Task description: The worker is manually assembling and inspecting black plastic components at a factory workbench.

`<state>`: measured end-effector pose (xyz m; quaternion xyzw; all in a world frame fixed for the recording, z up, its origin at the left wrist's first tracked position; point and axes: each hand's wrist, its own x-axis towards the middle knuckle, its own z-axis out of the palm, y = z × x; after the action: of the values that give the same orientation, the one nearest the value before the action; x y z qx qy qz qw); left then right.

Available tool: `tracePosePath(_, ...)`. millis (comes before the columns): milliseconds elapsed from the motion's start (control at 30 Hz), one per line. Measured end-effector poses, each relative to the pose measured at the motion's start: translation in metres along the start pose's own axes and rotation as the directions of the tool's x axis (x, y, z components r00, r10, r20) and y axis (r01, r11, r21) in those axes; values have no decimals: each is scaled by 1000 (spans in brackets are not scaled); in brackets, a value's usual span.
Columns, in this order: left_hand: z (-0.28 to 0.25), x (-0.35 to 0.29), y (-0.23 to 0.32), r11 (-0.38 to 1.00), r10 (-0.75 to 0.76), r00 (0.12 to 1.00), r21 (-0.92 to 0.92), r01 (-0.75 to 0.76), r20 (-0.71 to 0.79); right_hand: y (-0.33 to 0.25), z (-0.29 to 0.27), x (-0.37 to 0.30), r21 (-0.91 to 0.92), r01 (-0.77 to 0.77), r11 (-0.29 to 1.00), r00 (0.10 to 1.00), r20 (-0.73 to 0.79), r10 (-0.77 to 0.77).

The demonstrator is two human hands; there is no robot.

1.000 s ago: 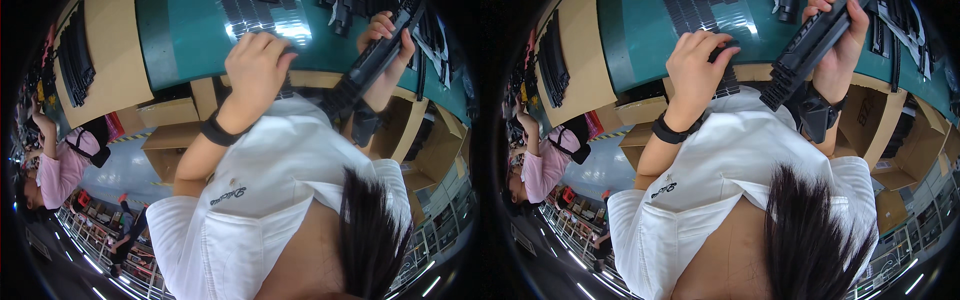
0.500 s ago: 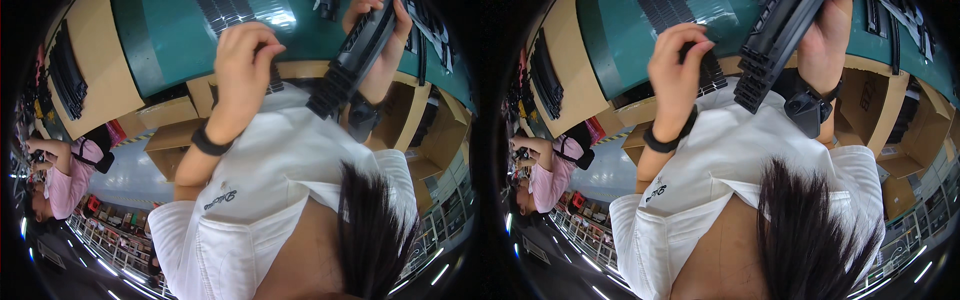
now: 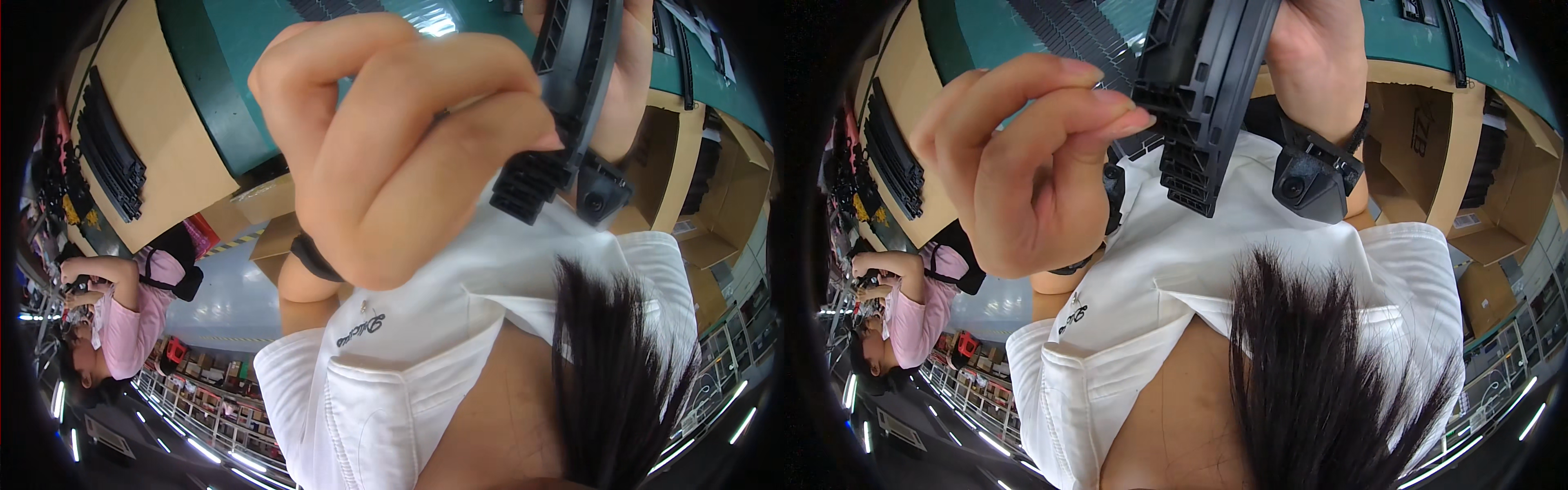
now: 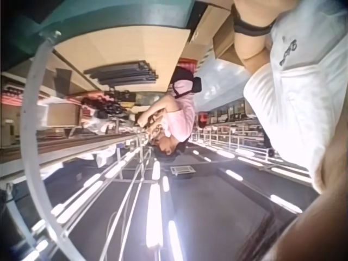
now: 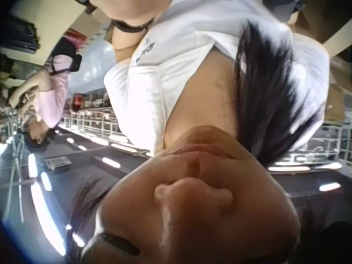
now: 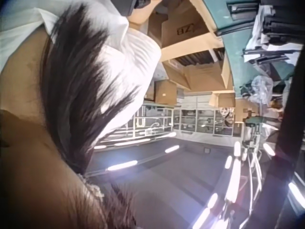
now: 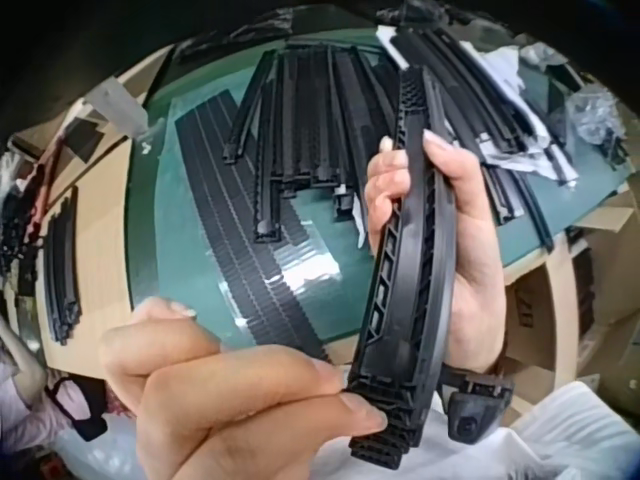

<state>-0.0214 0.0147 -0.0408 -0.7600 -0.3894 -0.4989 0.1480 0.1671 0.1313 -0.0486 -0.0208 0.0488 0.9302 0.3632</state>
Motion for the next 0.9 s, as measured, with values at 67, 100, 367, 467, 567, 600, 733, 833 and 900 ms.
tracePosePath(67, 2, 14, 21, 994, -112, 994, 7, 112, 18, 2, 1, 1, 20, -6, 1000, 1000, -5, 7)
tracePosePath(100, 3, 20, 27, 975, -223, 974, 21, 222, 35, 2, -1, 2, 21, -5, 1000, 1000, -6, 5)
tracePosePath(367, 2, 3, 10, 992, -125, 992, 6, 125, 29, 4, -9, 7, 18, -5, 1000, 998, 66, 4)
tracePosePath(467, -2, 11, 19, 993, -121, 992, -1, 122, 39, 5, -10, 8, 8, 4, 1000, 997, 73, -4)
tracePosePath(567, 0, 10, 12, 993, -115, 991, -6, 116, 70, 0, -4, 5, -9, 24, 1000, 997, 73, -23)
tracePosePath(600, 3, 9, 8, 999, -24, 999, -26, 25, 41, -3, 0, 2, -15, 38, 999, 997, 74, -37)
tracePosePath(733, 8, 29, 48, 923, -384, 923, -31, 383, -11, 9, 4, 5, 35, 18, 999, 999, 49, -20)
tracePosePath(833, 4, 20, 34, 931, -364, 932, -29, 363, -7, 7, -1, 7, 14, 29, 999, 998, 54, -30)
tracePosePath(900, -7, -1, 2, 1000, -4, 999, -28, 6, 44, 8, -2, 6, -2, 32, 999, 997, 66, -32)
